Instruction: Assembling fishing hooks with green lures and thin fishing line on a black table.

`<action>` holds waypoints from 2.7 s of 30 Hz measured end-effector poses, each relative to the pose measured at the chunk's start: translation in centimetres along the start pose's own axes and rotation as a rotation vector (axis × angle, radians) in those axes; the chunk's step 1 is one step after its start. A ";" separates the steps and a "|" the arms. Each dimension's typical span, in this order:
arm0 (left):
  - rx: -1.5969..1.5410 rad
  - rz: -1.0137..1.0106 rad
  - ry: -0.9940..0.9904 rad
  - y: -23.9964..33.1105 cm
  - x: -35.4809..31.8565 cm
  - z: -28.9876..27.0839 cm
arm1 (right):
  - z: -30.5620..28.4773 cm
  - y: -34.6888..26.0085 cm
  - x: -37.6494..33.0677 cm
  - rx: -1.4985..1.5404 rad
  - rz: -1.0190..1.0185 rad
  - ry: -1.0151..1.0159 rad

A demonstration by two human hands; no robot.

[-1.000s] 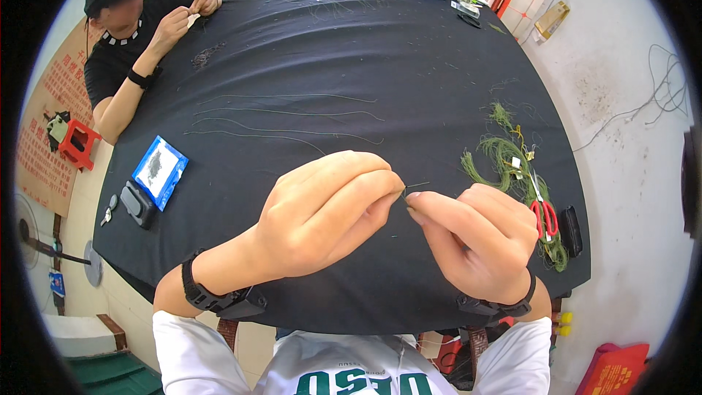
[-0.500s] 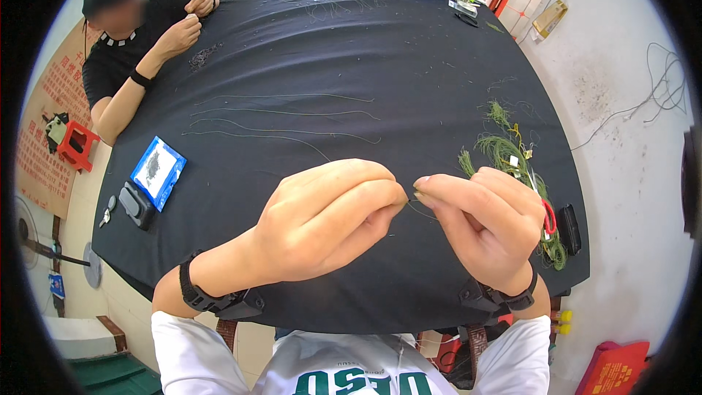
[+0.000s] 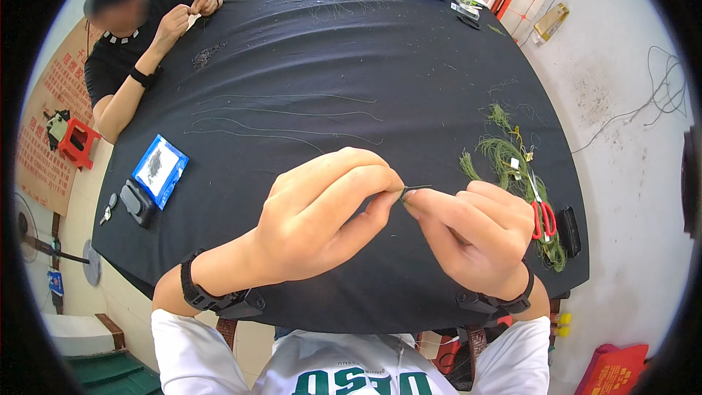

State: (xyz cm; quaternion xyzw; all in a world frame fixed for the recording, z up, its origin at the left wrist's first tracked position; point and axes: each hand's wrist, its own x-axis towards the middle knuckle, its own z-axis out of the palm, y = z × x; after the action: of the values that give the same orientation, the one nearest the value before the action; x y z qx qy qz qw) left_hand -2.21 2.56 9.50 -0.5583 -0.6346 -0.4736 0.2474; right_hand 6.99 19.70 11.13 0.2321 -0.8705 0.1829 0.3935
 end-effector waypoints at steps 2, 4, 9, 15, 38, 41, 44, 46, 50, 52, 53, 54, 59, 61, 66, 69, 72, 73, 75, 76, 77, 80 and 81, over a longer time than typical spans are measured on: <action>0.012 0.034 0.013 -0.1 -0.1 0.2 | -0.1 -0.1 0.0 -0.037 -0.016 -0.023; 0.038 0.032 0.029 0.0 -0.2 0.2 | 0.0 -0.2 0.1 -0.049 -0.014 -0.014; -0.019 -0.049 -0.004 0.4 0.1 -0.1 | 0.5 0.2 -0.3 -0.056 0.004 0.035; -0.050 -0.105 -0.008 0.5 -0.1 -0.1 | 0.4 0.0 -0.2 -0.066 -0.012 0.005; -0.056 0.033 -0.036 0.2 -0.1 0.3 | 0.0 0.5 0.3 0.038 0.043 0.046; -0.067 0.030 -0.043 0.3 -0.2 0.1 | 0.0 0.2 0.4 0.142 0.163 0.020; -0.105 0.026 -0.031 0.4 -0.1 0.0 | 0.0 0.1 0.3 0.357 0.342 -0.014; -0.117 -0.024 -0.062 0.8 0.0 -0.4 | -0.3 0.2 0.3 0.528 0.508 -0.135; -0.115 -0.039 -0.071 1.0 -0.1 -0.7 | 0.3 0.3 0.1 0.634 0.506 -0.094; -0.148 -0.039 -0.033 0.9 -0.3 -0.5 | 0.4 0.6 0.2 0.511 0.293 -0.080; -0.147 -0.040 -0.033 0.9 -0.3 -0.5 | 0.4 0.7 0.1 0.512 0.293 -0.080; -0.148 -0.045 -0.034 1.0 -0.3 -0.6 | 0.5 0.7 0.1 0.443 0.212 -0.053; -0.111 -0.040 -0.030 1.1 -0.5 -0.6 | 1.0 0.7 -0.4 0.250 0.006 0.041; -0.061 -0.007 0.000 1.0 -0.6 -0.4 | 0.8 0.4 -0.3 0.064 -0.096 0.048; 0.032 0.066 0.053 0.5 -0.6 0.1 | 1.1 -0.1 -0.3 0.000 -0.144 0.086; 0.084 0.102 0.074 0.3 -0.6 0.4 | 0.8 -0.3 -0.5 -0.039 -0.162 0.059; 0.125 0.123 0.072 0.2 -0.6 0.4 | 0.7 -0.5 -0.5 -0.057 -0.182 0.041; 0.138 0.134 0.070 0.2 -0.5 0.4 | 0.7 -0.5 -0.4 -0.063 -0.192 0.048; 0.135 0.120 0.071 0.2 -0.6 0.3 | 0.8 -0.6 -0.4 -0.063 -0.186 0.035; 0.128 0.107 0.073 0.2 -0.6 0.4 | 0.7 -0.6 -0.4 -0.068 -0.178 0.022; 0.125 0.108 0.074 0.2 -0.6 0.5 | 0.6 -0.6 -0.4 -0.071 -0.178 0.021; 0.097 0.056 0.099 0.4 -0.4 0.4 | 0.5 -0.7 -0.3 -0.068 -0.115 0.001; 0.059 -0.004 0.070 0.7 -0.1 0.1 | 0.6 -0.6 -0.3 -0.022 -0.048 0.007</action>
State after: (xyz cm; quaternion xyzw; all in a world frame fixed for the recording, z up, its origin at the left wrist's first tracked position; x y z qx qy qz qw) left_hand -1.54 2.51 9.60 -0.5324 -0.6407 -0.4743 0.2848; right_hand 7.16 18.99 10.66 0.2481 -0.8651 0.1646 0.4036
